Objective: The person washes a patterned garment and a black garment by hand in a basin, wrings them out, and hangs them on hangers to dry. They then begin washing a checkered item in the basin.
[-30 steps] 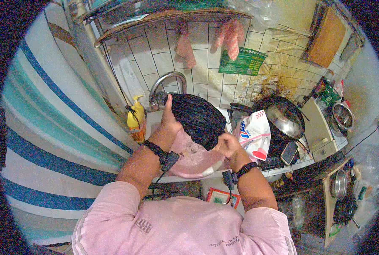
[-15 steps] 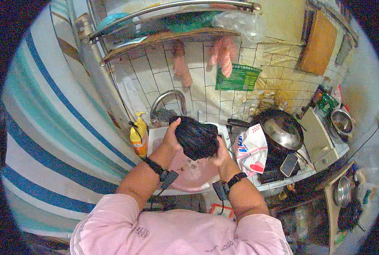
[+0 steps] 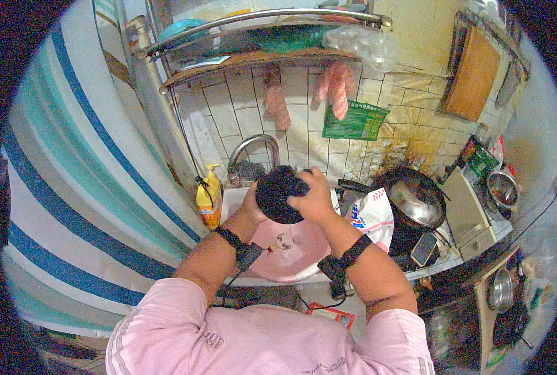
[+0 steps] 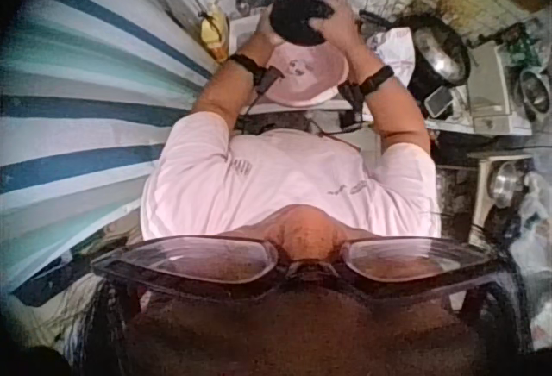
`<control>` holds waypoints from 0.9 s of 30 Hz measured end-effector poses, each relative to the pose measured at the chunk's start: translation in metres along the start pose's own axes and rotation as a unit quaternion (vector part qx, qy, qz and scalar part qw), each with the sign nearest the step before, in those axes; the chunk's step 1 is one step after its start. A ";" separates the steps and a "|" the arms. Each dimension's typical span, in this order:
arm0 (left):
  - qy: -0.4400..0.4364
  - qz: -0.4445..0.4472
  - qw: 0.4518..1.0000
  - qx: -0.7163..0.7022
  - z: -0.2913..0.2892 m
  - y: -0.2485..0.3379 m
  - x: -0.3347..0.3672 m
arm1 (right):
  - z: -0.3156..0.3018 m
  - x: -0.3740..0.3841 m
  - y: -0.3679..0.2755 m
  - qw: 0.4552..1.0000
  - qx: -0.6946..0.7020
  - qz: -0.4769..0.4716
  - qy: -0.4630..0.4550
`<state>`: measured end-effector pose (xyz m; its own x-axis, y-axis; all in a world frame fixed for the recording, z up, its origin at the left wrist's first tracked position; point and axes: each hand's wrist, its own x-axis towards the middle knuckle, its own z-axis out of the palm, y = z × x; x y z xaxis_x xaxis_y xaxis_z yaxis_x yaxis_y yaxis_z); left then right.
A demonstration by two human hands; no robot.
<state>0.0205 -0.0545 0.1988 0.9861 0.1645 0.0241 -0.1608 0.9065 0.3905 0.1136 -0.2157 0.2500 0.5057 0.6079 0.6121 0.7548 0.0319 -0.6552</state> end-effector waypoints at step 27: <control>0.102 -0.242 0.676 0.688 0.065 0.013 0.037 | 0.012 -0.028 -0.075 0.793 -0.206 -0.423 -0.388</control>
<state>0.0578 -0.0615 0.2643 0.8597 0.1557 -0.4865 0.5098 -0.3233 0.7973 0.0382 -0.2259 0.2768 -0.5432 0.8167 0.1947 0.8395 0.5243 0.1427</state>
